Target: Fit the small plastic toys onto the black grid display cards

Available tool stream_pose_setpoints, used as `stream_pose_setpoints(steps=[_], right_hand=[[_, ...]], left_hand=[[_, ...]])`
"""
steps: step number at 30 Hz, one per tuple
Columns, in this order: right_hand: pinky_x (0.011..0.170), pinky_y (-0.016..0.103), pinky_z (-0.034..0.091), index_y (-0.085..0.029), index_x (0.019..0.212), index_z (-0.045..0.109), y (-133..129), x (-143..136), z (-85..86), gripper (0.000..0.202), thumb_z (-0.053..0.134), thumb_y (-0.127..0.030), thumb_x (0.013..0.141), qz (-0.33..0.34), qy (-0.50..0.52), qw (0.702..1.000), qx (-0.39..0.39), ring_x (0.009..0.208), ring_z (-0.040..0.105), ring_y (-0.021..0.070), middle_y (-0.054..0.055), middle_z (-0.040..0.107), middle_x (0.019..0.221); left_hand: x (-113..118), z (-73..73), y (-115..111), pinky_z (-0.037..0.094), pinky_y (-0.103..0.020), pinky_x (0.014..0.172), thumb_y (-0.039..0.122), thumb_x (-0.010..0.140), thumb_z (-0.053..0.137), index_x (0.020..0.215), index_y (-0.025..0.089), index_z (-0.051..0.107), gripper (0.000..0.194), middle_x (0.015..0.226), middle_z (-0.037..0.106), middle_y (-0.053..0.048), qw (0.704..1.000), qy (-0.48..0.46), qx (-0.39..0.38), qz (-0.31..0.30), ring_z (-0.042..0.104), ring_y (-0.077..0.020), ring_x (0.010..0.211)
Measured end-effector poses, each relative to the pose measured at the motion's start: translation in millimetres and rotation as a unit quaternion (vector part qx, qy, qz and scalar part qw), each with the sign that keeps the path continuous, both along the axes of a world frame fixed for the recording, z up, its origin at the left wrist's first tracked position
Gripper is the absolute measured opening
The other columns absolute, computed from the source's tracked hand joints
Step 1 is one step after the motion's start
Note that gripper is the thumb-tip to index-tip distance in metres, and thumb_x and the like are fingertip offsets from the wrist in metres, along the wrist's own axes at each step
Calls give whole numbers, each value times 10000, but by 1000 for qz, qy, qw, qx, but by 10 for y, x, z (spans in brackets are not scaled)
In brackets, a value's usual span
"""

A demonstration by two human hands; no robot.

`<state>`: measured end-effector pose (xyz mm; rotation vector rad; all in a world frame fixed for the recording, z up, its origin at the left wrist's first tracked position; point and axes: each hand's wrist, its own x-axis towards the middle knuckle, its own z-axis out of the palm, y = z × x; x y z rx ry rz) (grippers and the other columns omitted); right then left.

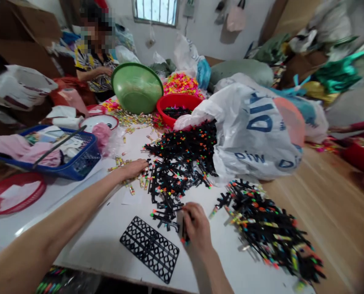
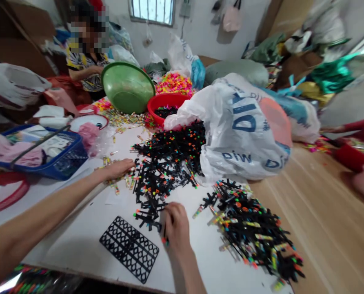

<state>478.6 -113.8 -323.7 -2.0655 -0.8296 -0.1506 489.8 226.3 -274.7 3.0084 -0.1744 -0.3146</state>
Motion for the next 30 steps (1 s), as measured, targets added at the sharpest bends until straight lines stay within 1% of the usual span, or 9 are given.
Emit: stream_pose_setpoints(steps=[4, 7, 10, 14, 17, 19, 22, 26, 30], right_hand=[[794, 308, 432, -142, 996, 605, -120, 798, 171, 239, 434, -172, 832, -147, -59, 974, -160, 904, 531, 194, 95, 573, 980], [688, 307, 405, -133, 1084, 577, -11, 1201, 121, 322, 460, -122, 784, -166, -67, 954, -239, 829, 513, 204, 112, 564, 970], [683, 323, 374, -156, 1121, 562, 164, 1275, 45, 373, 444, -76, 776, -130, -87, 950, -269, 831, 490, 217, 122, 555, 970], [740, 343, 370, -153, 949, 620, 228, 1108, 118, 238, 444, -79, 806, -103, -144, 934, -310, 861, 484, 222, 129, 558, 946], [735, 333, 387, -171, 850, 635, 129, 994, 261, 138, 521, -114, 798, -94, -199, 910, -351, 843, 499, 211, 100, 580, 938], [754, 338, 392, -194, 876, 637, 17, 927, 378, 134, 532, -138, 815, -100, -232, 893, -373, 847, 503, 207, 78, 586, 937], [815, 358, 385, -231, 995, 615, -149, 752, 580, 185, 525, -174, 843, -114, -287, 881, -358, 855, 499, 200, 55, 582, 919], [885, 377, 375, -228, 1039, 591, -176, 415, 774, 210, 488, -174, 864, -106, -356, 889, -267, 835, 503, 187, 43, 587, 920], [870, 380, 408, -226, 1064, 585, -27, 127, 819, 259, 445, -136, 866, -86, -322, 925, -184, 791, 520, 181, 40, 595, 867]], left_hand=[[66, 21, 51, 417, -278, 820, 73, 746, 455, 793, 190, 517, 141, 912, 552, -64, 1000, -13, -1, 20, 530, -187, 886], [-42, 186, 10, 428, -323, 830, 131, 773, 433, 834, 182, 507, 108, 972, 551, -98, 996, -51, -4, 72, 527, -213, 928], [-345, 307, -371, 473, -338, 755, 321, 823, 422, 895, 189, 509, 173, 906, 608, -80, 951, -85, -219, 199, 574, -201, 821], [-814, 119, -1302, 505, -311, 561, 530, 703, 553, 803, 217, 592, 331, 822, 671, -67, 689, -3, -647, 327, 632, -200, 710], [-895, -139, -1760, 536, -306, 600, 451, 611, 672, 768, 293, 639, 225, 847, 703, 2, 491, 42, -764, 416, 654, -210, 845], [-779, -222, -1843, 550, -288, 608, 324, 616, 710, 822, 245, 647, 230, 821, 707, -11, 425, 38, -780, 457, 656, -212, 850], [-582, -185, -1799, 533, -232, 522, 225, 697, 695, 837, 143, 633, 174, 782, 688, -63, 452, -15, -756, 473, 651, -192, 732], [-602, -154, -1830, 515, -246, 447, 277, 724, 688, 792, 195, 629, 122, 829, 685, -66, 515, -33, -717, 468, 637, -202, 676], [-783, -246, -1989, 550, -295, 526, 303, 634, 722, 852, 255, 633, 240, 897, 680, -30, 490, -49, -750, 441, 632, -207, 691]])
